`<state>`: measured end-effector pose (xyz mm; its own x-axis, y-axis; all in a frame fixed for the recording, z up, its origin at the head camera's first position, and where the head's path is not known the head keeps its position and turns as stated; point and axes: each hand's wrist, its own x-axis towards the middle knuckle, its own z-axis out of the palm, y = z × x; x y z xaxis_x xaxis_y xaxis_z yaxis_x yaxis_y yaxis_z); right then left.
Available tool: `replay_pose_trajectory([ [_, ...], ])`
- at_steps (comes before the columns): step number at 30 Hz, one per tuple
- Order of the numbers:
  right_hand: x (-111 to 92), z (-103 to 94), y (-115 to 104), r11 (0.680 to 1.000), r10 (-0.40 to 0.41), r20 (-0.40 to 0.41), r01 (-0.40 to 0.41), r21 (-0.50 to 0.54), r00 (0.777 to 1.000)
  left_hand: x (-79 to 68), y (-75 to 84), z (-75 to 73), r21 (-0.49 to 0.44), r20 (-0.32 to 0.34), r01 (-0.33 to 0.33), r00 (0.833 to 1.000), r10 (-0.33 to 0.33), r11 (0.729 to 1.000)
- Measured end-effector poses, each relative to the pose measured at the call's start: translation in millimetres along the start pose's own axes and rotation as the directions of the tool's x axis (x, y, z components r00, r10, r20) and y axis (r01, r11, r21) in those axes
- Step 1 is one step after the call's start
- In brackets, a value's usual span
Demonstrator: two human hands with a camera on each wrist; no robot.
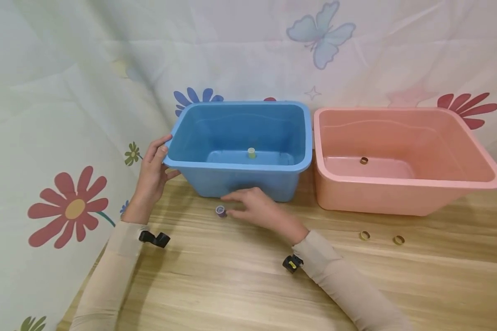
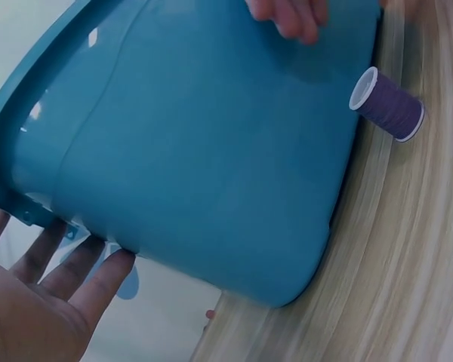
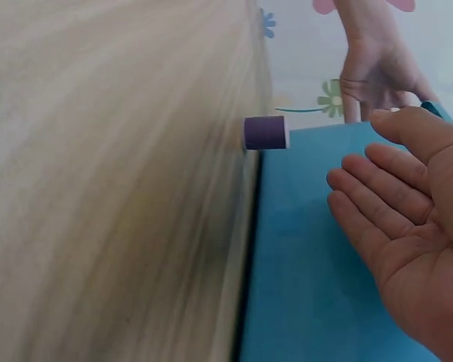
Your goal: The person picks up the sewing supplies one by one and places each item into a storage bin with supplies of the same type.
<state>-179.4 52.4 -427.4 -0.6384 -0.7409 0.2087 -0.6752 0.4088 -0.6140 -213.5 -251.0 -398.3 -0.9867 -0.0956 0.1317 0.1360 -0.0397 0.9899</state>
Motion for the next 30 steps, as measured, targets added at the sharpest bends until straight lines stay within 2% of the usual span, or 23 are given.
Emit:
replay_pose_trajectory([
  [3,1.8,5.4,1.5,1.000,0.002,-0.012,-0.003,-0.005,1.000,2.3,-0.8,-3.2,-0.002,0.011,-0.003,1.000,0.003,1.000],
  [12,12.4,19.9,3.3,0.999,0.044,0.002,-0.044,-0.026,0.999,13.2,-1.3,-14.0,-0.028,0.109,-0.005,0.994,0.008,1.000],
  [24,22.1,37.6,13.1,0.989,0.146,0.030,-0.147,0.031,0.989,15.2,-1.8,-18.0,-0.057,0.155,0.016,0.988,-0.007,0.998],
  [30,26.2,39.0,11.6,0.992,0.126,0.028,-0.126,0.002,0.992,15.9,-0.1,-18.8,-0.060,0.170,0.021,0.985,-0.011,0.998],
])
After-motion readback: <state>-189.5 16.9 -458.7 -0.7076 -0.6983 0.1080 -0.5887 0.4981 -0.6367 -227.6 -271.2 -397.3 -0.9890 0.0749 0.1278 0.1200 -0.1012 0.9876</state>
